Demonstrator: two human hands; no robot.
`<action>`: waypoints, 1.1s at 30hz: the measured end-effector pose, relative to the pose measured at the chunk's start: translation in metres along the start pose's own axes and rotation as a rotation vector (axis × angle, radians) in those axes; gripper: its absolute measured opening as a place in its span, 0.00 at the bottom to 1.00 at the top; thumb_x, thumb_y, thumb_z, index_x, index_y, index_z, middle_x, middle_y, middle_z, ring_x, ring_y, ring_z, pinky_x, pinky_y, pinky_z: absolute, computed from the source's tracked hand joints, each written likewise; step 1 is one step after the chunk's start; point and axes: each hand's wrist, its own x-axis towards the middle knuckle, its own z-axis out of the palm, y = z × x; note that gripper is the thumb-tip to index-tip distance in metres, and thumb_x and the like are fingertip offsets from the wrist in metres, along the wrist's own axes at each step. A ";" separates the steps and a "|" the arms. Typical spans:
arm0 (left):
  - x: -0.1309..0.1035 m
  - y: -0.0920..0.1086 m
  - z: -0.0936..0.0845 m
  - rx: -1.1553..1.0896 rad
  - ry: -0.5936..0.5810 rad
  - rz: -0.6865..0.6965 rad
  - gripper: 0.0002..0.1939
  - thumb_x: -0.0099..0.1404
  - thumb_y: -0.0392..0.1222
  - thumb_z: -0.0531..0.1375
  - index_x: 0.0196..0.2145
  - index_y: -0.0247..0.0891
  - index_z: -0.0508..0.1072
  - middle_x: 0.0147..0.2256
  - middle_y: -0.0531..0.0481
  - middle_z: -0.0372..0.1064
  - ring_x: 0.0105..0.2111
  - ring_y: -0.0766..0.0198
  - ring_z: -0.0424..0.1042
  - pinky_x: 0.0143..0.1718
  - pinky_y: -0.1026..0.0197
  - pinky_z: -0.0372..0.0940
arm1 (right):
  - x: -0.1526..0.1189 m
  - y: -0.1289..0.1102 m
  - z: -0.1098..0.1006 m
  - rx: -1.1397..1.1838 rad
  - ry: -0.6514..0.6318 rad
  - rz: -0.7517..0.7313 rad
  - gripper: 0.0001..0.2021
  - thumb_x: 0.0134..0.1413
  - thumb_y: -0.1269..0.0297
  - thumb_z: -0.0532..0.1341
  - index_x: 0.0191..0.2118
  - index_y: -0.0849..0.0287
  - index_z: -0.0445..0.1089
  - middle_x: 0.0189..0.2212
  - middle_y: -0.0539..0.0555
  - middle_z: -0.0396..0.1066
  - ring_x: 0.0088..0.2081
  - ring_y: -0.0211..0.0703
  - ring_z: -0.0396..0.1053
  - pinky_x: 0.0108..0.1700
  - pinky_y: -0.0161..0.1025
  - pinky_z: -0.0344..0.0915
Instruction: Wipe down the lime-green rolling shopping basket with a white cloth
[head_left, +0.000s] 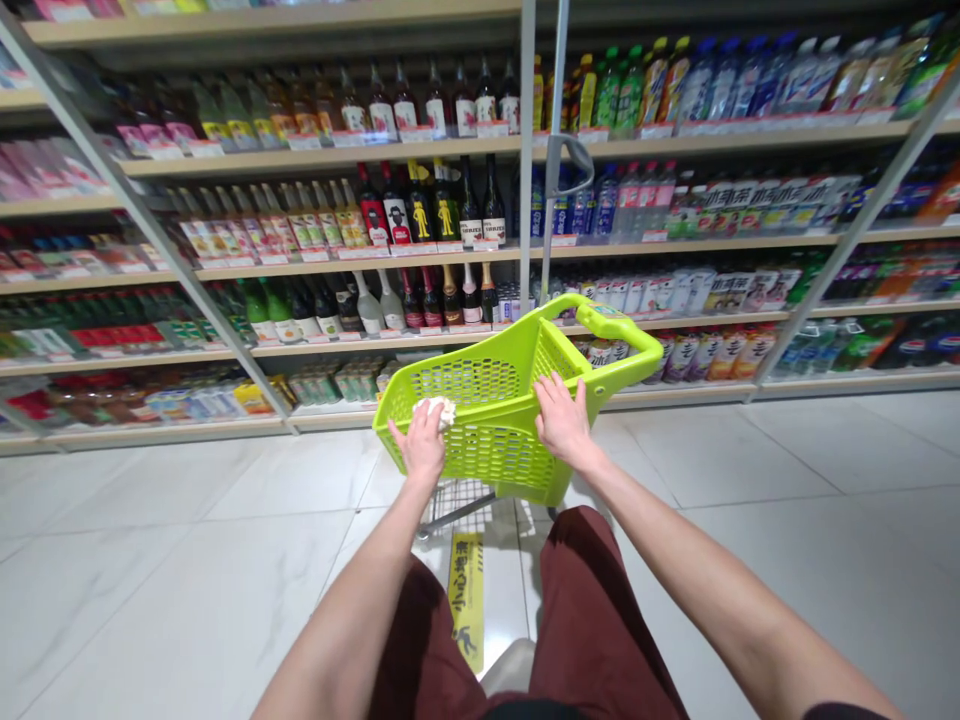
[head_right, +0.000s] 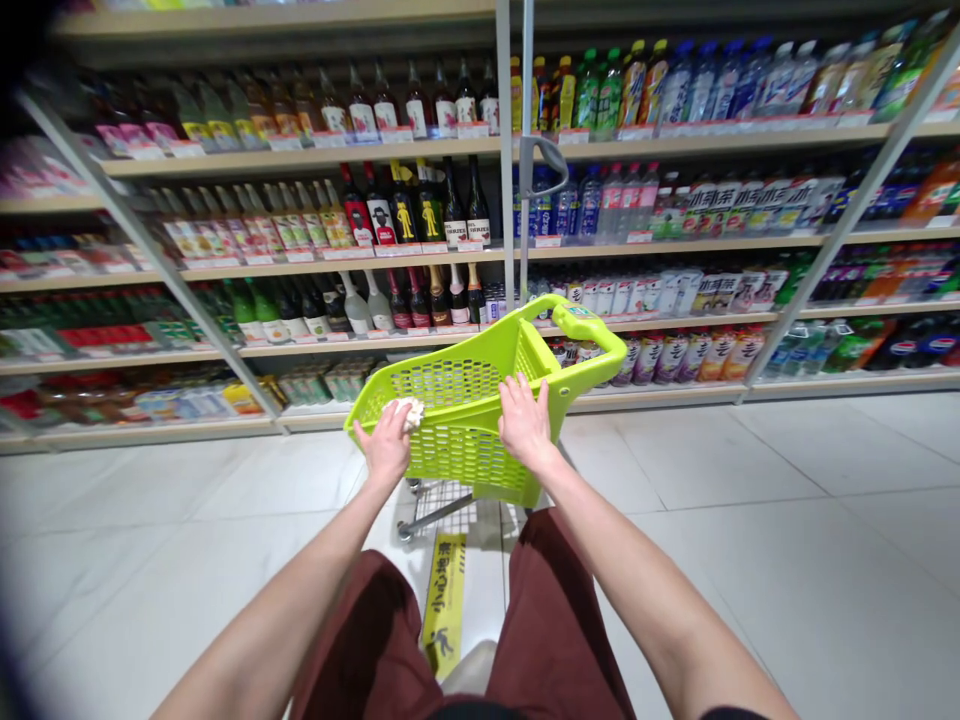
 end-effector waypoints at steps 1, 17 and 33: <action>0.000 0.002 0.001 -0.001 -0.001 0.000 0.24 0.58 0.30 0.50 0.52 0.42 0.61 0.56 0.44 0.54 0.55 0.55 0.55 0.58 0.40 0.30 | 0.000 0.000 0.001 0.002 0.001 0.000 0.25 0.48 0.71 0.50 0.56 0.67 0.55 0.56 0.62 0.54 0.60 0.53 0.43 0.57 0.61 0.29; 0.005 0.008 -0.003 0.013 -0.016 0.036 0.22 0.58 0.31 0.49 0.52 0.41 0.60 0.55 0.43 0.56 0.53 0.56 0.58 0.57 0.38 0.29 | -0.003 0.016 -0.003 0.025 0.063 0.016 0.25 0.48 0.73 0.51 0.54 0.67 0.57 0.55 0.62 0.56 0.59 0.53 0.45 0.57 0.61 0.30; 0.011 0.042 0.005 -0.033 -0.051 0.120 0.23 0.59 0.31 0.50 0.51 0.44 0.60 0.55 0.46 0.58 0.53 0.57 0.58 0.56 0.36 0.26 | -0.006 0.024 -0.010 0.040 0.062 0.012 0.25 0.47 0.73 0.51 0.54 0.68 0.57 0.55 0.62 0.56 0.59 0.53 0.44 0.58 0.61 0.29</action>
